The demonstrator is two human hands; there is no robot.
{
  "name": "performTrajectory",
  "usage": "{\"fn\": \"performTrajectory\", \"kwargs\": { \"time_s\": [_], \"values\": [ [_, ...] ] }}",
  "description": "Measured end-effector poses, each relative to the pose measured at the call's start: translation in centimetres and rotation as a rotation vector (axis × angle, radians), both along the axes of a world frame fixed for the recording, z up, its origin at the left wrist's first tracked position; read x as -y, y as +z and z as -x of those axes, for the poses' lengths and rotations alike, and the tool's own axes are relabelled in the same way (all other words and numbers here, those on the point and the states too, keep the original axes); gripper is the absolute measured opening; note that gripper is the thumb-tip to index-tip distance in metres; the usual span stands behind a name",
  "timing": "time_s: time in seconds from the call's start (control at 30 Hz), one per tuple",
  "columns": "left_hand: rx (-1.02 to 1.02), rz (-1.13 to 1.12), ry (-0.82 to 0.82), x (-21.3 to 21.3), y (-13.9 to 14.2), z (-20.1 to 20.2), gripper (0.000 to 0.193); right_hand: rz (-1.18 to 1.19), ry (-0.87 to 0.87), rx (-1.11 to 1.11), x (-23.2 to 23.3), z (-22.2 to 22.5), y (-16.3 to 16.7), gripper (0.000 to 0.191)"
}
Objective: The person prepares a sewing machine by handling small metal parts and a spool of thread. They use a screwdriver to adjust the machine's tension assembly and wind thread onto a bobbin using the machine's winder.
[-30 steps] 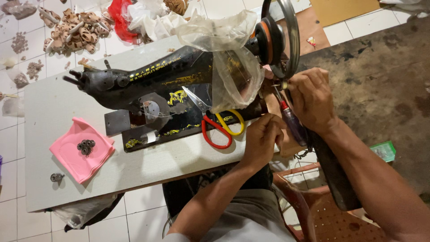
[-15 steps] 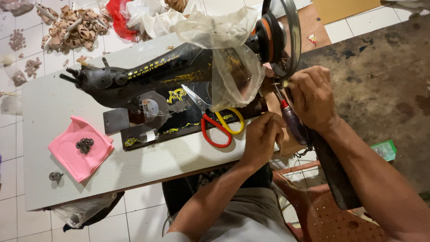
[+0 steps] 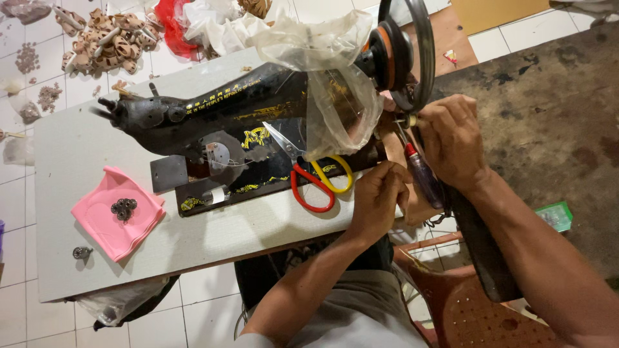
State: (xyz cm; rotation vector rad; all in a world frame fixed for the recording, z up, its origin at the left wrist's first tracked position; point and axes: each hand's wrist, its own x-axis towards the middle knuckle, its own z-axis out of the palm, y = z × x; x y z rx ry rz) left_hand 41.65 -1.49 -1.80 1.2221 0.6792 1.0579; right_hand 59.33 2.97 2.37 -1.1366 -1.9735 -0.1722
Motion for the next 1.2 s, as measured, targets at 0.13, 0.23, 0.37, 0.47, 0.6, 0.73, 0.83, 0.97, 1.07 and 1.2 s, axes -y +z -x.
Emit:
{"fn": "performTrajectory", "kwargs": {
  "time_s": [0.13,0.23,0.37,0.47,0.6,0.73,0.83,0.97,1.07,1.2],
  "values": [
    [-0.009,0.026,0.008,0.01,-0.05,-0.05,0.027,0.011,-0.023,0.002,0.01,-0.07,-0.02,0.004],
    [-0.012,0.025,0.016,0.08,-0.24,-0.05,0.027,0.012,-0.010,-0.001,0.14,-0.05,0.00,0.004],
    [-0.006,0.014,-0.005,0.05,-0.47,-0.12,0.025,0.008,-0.027,-0.004,0.16,0.07,0.02,0.005],
    [-0.033,0.012,-0.004,-0.02,-0.52,-0.20,0.026,0.007,-0.024,-0.003,0.10,0.06,0.05,0.005],
    [-0.023,0.045,0.031,0.08,-0.52,-0.23,0.026,-0.005,-0.009,0.002,0.06,0.01,0.02,0.006],
    [0.028,0.053,0.017,0.22,-0.57,-0.13,0.025,0.007,-0.017,-0.004,0.16,-0.09,-0.13,0.005],
    [0.022,0.031,0.017,0.17,-0.60,-0.15,0.026,0.010,-0.010,-0.011,0.10,-0.19,-0.27,0.004],
    [-0.014,0.018,0.014,0.06,-0.57,-0.14,0.027,-0.005,0.000,-0.003,-0.30,-0.25,-0.46,0.004],
    [-0.028,0.031,-0.004,0.06,-0.59,-0.12,0.027,-0.004,0.001,0.001,-0.24,-0.35,-0.49,0.004],
    [0.011,0.019,-0.003,0.15,-0.71,-0.16,0.026,-0.001,-0.007,0.011,0.03,-0.33,-0.47,0.004]
  ]
}}
